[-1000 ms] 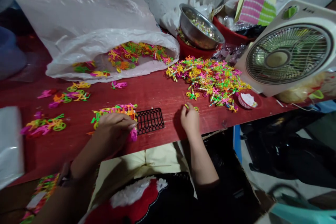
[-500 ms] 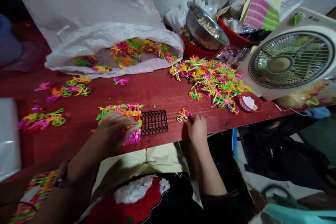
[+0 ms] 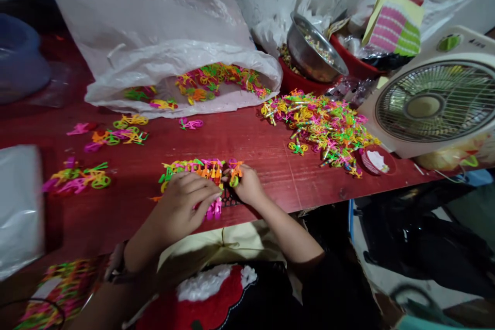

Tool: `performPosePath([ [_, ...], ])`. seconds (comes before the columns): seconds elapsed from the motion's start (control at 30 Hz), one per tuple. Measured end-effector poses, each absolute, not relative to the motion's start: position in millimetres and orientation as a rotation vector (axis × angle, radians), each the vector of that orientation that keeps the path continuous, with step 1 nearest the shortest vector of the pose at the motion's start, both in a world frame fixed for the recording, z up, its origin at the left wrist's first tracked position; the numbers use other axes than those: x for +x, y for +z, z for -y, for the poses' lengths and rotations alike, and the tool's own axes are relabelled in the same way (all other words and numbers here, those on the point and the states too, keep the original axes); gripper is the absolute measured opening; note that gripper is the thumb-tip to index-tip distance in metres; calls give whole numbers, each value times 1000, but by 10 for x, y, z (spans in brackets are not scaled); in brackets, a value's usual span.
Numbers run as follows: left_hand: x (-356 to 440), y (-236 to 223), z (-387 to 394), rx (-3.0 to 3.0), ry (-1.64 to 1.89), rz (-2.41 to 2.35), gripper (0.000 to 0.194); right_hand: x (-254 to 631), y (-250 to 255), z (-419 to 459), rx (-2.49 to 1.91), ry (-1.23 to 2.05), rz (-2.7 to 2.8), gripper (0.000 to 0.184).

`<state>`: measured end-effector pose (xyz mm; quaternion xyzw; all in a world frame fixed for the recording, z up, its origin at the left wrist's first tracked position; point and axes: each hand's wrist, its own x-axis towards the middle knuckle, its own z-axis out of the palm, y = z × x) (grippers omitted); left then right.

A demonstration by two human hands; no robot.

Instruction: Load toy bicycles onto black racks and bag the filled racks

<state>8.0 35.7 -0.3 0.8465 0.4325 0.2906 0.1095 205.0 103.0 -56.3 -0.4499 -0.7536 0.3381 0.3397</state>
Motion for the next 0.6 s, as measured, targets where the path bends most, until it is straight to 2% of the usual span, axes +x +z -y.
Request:
performPosePath([
  [0.17, 65, -41, -351, 2458, 959, -1272, 17, 2057, -547, -1054, -1240, 656, 2126, 29],
  [0.6, 49, -38, -359, 2451, 922, -1349, 19, 1950, -532, -1052, -1344, 597, 2308, 26],
])
